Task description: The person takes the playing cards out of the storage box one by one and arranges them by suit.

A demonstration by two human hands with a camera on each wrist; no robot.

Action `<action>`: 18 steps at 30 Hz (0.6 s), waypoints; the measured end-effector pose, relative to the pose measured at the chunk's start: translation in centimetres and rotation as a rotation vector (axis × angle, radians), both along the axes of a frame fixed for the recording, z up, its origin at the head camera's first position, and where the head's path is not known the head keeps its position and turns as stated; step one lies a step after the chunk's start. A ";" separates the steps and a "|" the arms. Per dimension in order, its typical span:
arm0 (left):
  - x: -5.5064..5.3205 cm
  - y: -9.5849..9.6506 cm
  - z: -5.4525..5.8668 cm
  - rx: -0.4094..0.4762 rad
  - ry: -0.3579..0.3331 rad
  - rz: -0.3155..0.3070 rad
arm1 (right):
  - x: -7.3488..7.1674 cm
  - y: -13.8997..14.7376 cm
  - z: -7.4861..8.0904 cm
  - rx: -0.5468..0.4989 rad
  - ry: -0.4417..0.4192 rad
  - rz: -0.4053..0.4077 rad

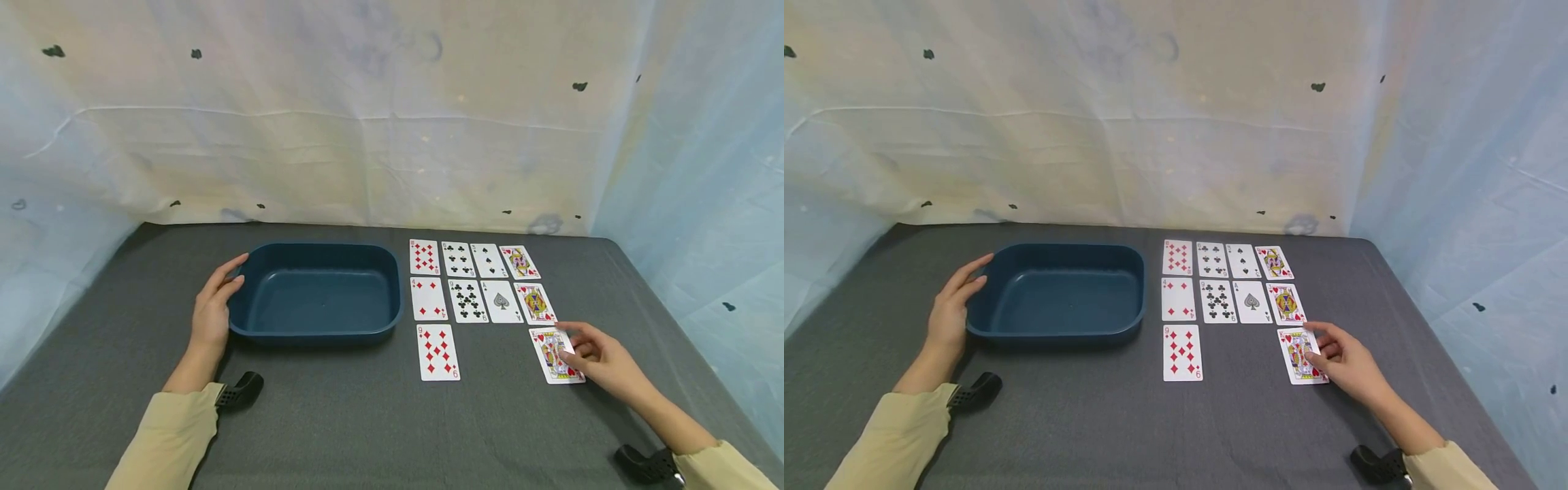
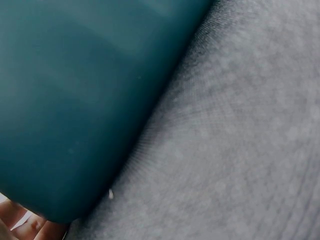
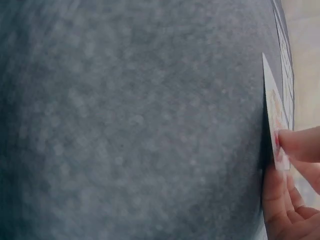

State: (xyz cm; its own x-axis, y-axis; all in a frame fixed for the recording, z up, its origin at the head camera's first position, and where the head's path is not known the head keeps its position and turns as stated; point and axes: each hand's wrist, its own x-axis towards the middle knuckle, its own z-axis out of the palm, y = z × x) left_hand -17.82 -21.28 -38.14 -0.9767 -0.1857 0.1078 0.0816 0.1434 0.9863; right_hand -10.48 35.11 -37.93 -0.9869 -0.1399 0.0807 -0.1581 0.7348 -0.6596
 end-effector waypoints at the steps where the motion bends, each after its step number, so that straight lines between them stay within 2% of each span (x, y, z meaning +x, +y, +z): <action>1: 0.0 0.0 0.0 -0.001 0.000 0.001 | 0.0 -0.1 0.0 0.025 0.005 -0.002; 5: -0.1 0.0 0.0 -0.003 0.001 0.006 | 0.1 -0.4 0.2 0.147 0.047 -0.019; 9: -0.1 0.0 0.1 -0.007 0.002 0.010 | 0.2 -0.6 0.1 0.248 0.146 -0.014; 12: -0.1 0.0 0.0 -0.006 0.004 0.007 | 0.2 -0.6 0.0 0.287 0.196 -0.007; 18: -0.2 0.0 -0.1 -0.015 -0.007 0.017 | 0.1 -0.8 -0.1 0.323 0.230 -0.017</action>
State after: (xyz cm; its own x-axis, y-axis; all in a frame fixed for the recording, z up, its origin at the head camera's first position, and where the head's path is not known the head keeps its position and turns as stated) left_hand -17.97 -21.33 -38.21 -0.9741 -0.2007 0.1042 0.0725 0.1594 0.9845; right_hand -10.38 34.31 -38.02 -0.9506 -0.1784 0.2540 -0.2610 0.9024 -0.3427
